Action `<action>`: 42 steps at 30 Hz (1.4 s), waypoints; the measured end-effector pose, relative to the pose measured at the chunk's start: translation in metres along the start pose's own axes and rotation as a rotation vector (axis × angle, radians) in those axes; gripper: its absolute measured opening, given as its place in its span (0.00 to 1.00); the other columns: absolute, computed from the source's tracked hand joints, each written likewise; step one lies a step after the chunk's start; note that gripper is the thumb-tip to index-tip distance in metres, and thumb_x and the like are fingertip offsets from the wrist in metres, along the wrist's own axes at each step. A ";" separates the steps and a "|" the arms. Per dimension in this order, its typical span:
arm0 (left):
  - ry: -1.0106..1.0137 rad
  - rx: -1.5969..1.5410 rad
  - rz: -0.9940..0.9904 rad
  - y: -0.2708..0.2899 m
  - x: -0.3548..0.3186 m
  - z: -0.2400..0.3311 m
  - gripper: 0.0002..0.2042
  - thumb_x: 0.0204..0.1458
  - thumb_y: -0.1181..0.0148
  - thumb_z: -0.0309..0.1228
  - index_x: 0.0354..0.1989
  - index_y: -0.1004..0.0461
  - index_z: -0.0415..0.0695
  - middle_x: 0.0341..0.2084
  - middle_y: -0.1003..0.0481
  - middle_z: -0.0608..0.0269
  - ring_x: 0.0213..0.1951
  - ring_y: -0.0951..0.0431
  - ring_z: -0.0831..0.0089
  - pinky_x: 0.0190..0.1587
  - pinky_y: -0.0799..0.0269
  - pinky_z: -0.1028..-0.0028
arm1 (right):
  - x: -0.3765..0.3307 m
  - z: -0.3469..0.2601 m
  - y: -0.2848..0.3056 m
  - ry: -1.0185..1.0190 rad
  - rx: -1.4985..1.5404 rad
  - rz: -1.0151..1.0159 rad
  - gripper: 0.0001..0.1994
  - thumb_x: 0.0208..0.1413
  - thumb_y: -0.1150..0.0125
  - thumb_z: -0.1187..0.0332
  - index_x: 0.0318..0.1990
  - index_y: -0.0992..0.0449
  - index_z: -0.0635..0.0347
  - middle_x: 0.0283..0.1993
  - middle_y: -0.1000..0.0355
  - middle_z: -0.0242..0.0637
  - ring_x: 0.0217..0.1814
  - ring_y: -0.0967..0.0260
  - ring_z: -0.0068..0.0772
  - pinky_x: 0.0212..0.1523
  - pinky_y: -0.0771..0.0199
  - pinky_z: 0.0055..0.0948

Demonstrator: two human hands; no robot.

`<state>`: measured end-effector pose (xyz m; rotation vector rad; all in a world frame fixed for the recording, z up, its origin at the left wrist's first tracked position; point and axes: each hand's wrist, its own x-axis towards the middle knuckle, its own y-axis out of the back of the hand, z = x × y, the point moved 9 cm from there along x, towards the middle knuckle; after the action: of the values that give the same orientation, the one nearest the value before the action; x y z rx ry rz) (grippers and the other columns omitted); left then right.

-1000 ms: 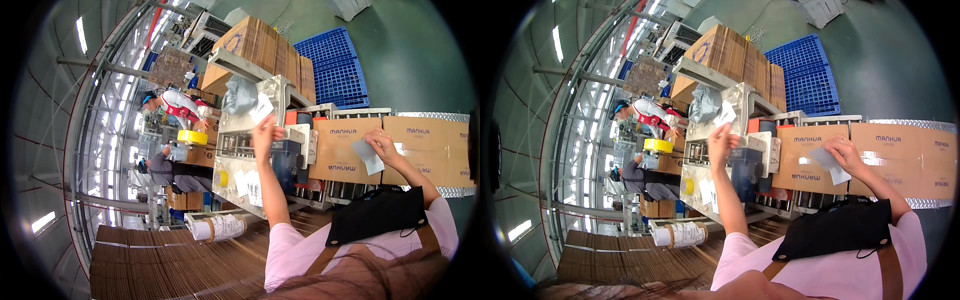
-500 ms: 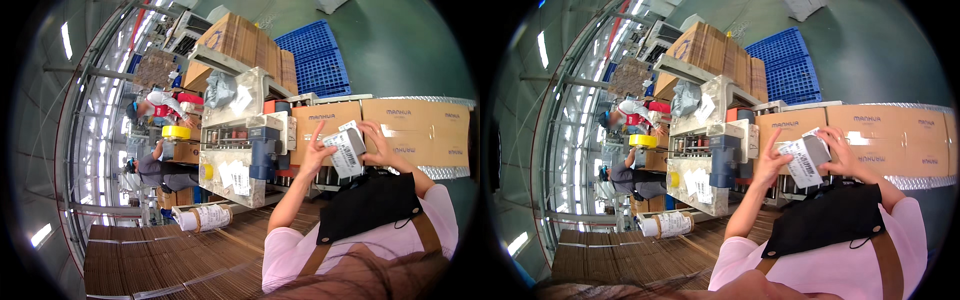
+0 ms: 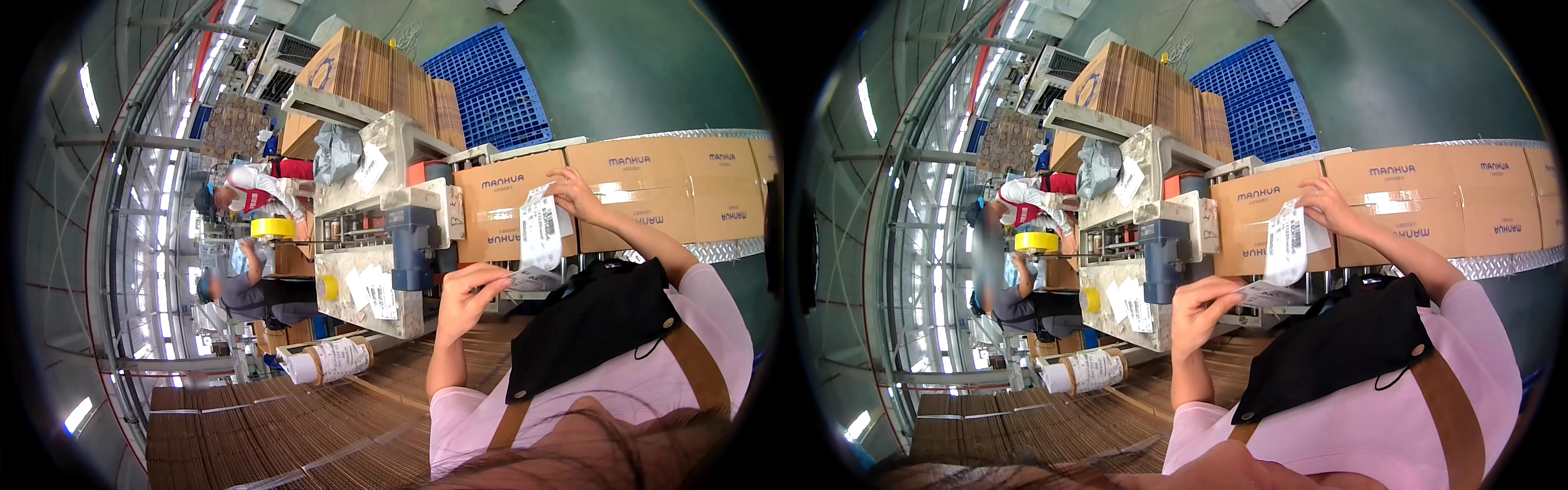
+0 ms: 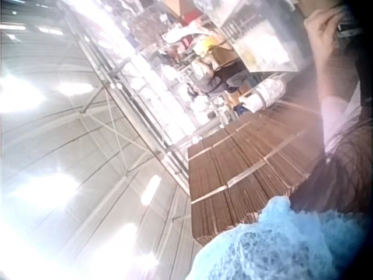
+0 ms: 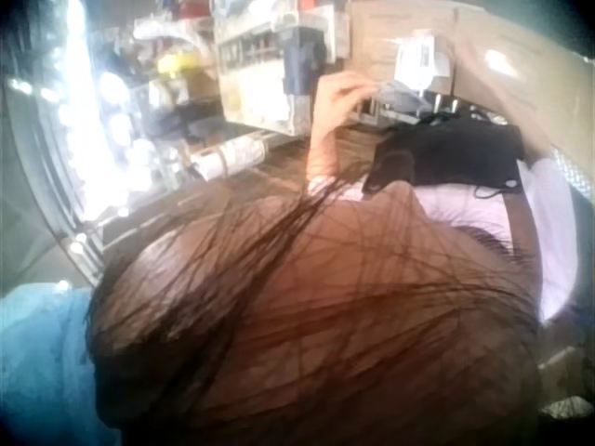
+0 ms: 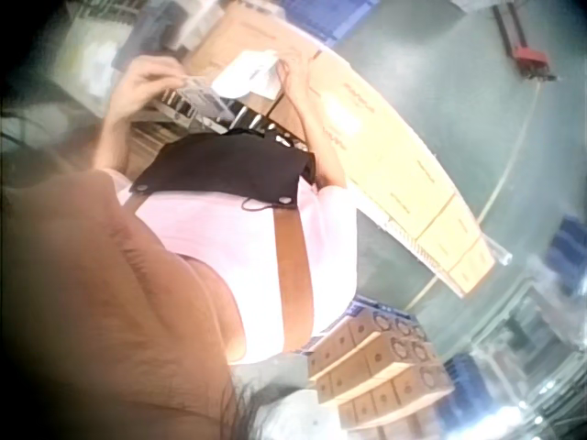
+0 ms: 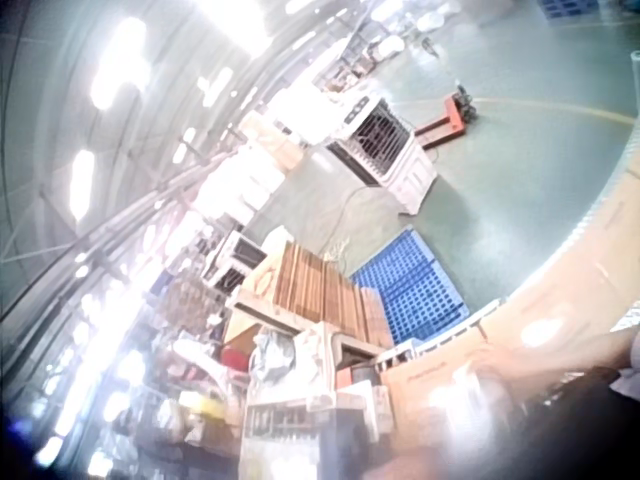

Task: The person holds sheets of labels, peeling off individual stickers and applying them to the tops of cardboard boxes moving along a roller conveyor.

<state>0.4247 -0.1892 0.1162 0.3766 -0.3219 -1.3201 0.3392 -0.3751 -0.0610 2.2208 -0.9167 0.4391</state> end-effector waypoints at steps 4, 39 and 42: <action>-0.133 0.256 0.119 0.000 0.034 -0.010 0.05 0.43 0.38 0.20 0.30 0.22 0.35 0.34 0.23 0.55 0.35 0.24 0.70 0.36 0.29 0.75 | 0.041 -0.045 0.022 0.031 0.108 -0.046 0.08 0.44 0.40 0.76 0.35 0.22 0.59 0.39 0.28 0.39 0.49 0.35 0.40 0.49 0.35 0.36; 0.063 -0.742 1.075 0.324 0.086 -0.263 0.14 0.47 0.42 0.22 0.41 0.31 0.27 0.40 0.28 0.50 0.43 0.26 0.61 0.48 0.28 0.66 | 0.065 -0.076 0.033 0.100 0.294 0.191 0.02 0.47 0.45 0.82 0.29 0.30 0.68 0.29 0.33 0.42 0.34 0.35 0.43 0.37 0.35 0.34; 0.653 -0.018 1.121 0.338 0.063 -0.278 0.17 0.46 0.40 0.23 0.45 0.31 0.30 0.31 0.25 0.53 0.30 0.24 0.66 0.36 0.26 0.72 | 0.069 -0.081 0.038 0.107 0.245 0.192 0.03 0.45 0.44 0.82 0.29 0.29 0.68 0.30 0.32 0.42 0.35 0.35 0.41 0.36 0.34 0.33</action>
<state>0.8551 -0.1578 0.0176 0.4828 0.0573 -0.0701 0.3564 -0.3714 0.0506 2.3087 -1.0717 0.7892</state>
